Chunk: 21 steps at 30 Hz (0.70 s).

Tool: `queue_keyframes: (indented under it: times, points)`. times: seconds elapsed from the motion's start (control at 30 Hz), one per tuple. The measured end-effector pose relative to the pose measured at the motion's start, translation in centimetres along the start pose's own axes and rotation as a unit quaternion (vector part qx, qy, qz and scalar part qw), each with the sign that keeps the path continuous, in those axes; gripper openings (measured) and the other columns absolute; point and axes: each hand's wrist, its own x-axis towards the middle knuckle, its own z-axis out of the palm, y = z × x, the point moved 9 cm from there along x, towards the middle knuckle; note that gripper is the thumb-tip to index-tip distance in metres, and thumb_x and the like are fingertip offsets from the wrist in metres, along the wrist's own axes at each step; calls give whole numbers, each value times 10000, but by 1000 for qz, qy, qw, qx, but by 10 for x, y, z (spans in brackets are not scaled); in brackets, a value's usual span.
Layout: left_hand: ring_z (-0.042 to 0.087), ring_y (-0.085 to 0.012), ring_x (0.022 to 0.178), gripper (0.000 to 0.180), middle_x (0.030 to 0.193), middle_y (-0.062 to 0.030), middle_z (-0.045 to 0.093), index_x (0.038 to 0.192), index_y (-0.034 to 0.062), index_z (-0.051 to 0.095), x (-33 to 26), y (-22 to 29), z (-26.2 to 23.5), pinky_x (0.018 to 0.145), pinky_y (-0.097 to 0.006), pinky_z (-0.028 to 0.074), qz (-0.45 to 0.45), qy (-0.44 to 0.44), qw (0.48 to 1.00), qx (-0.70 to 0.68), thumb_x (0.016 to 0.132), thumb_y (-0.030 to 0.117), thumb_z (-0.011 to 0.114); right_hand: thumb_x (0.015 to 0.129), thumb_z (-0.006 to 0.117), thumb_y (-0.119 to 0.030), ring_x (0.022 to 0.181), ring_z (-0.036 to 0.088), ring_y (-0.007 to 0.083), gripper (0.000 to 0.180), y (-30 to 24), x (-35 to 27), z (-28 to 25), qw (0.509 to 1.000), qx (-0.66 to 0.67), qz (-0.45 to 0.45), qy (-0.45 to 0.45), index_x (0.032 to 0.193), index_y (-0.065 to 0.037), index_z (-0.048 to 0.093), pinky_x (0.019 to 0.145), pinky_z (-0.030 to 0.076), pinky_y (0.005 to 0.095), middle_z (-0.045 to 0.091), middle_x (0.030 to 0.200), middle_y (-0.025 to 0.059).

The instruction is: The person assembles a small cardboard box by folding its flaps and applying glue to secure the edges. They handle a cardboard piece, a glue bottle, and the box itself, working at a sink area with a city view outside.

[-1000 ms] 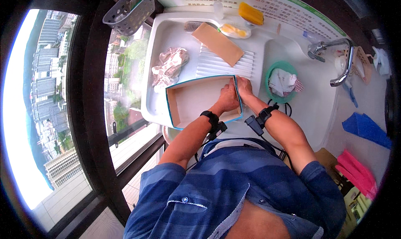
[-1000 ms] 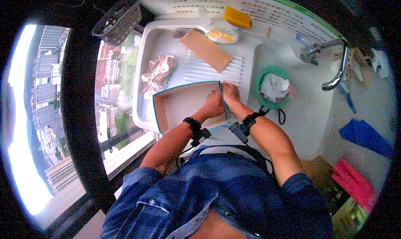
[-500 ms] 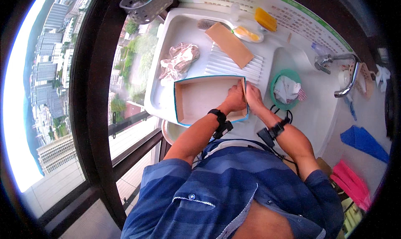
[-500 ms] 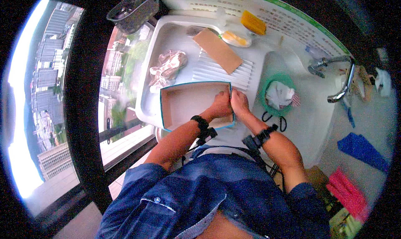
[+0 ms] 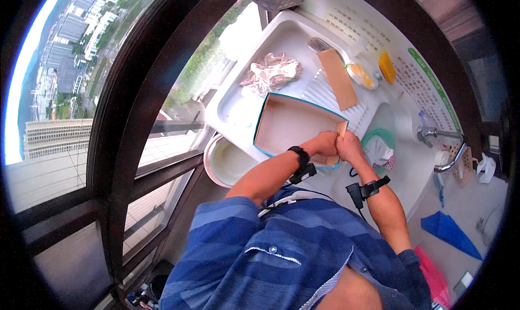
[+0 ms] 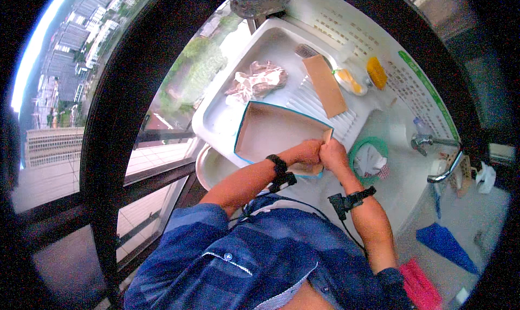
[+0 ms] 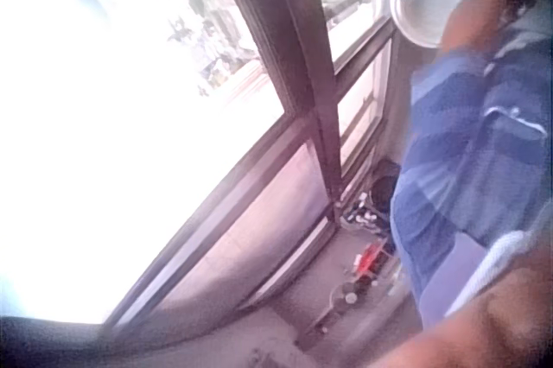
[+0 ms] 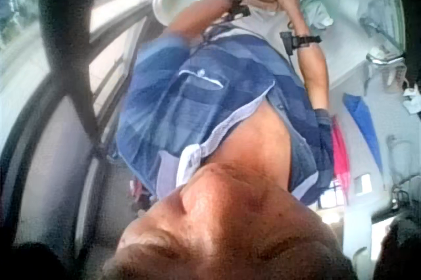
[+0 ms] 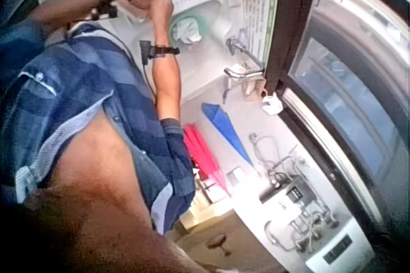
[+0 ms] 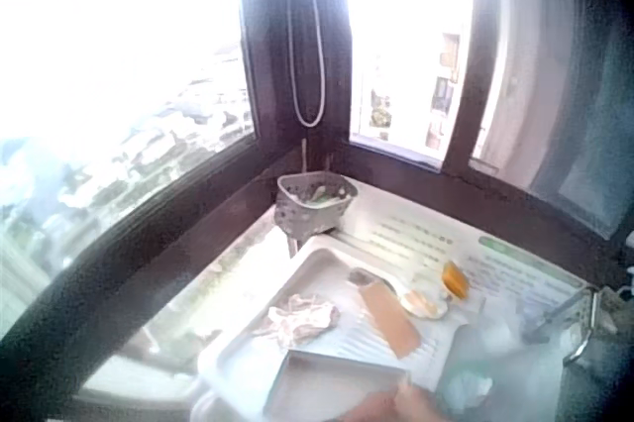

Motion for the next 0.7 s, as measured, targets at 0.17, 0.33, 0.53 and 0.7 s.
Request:
queue_keyframes:
  times: [0.17, 0.33, 0.53, 0.7]
  points:
    - [568, -355, 1030, 400, 1070, -184, 601, 1112, 36, 609, -181, 12, -179, 929, -443, 454, -29, 469, 883, -14, 752, 185, 702, 827, 475, -199, 834, 652, 480, 337, -20, -12, -8, 994, -79, -71, 10, 885, 87, 643, 765, 526, 531, 647, 843, 333]
    - [624, -395, 1011, 652, 1154, -231, 597, 1274, -9, 500, -232, -86, -198, 847, -471, 506, -301, 368, 879, 26, 761, 328, 720, 811, 482, -197, 851, 644, 487, 332, -9, -9, -4, 998, -46, -27, 42, 877, 82, 650, 791, 520, 529, 645, 869, 334]
    - [671, -420, 844, 373, 864, -238, 688, 865, -13, 698, -199, -135, -160, 787, -506, 532, -338, 257, 905, 33, 869, 329, 550, 821, 543, -121, 836, 689, 376, 224, -11, -3, 11, 976, -189, -103, 18, 833, 15, 721, 740, 565, 473, 677, 883, 237]
    - [684, -410, 760, 259, 808, -245, 691, 790, -12, 709, -196, -136, -158, 709, -476, 548, -313, 283, 904, 60, 836, 187, 549, 793, 571, -130, 790, 683, 355, 204, -31, -13, 14, 935, -308, -177, -3, 790, -5, 732, 721, 569, 458, 672, 849, 219]
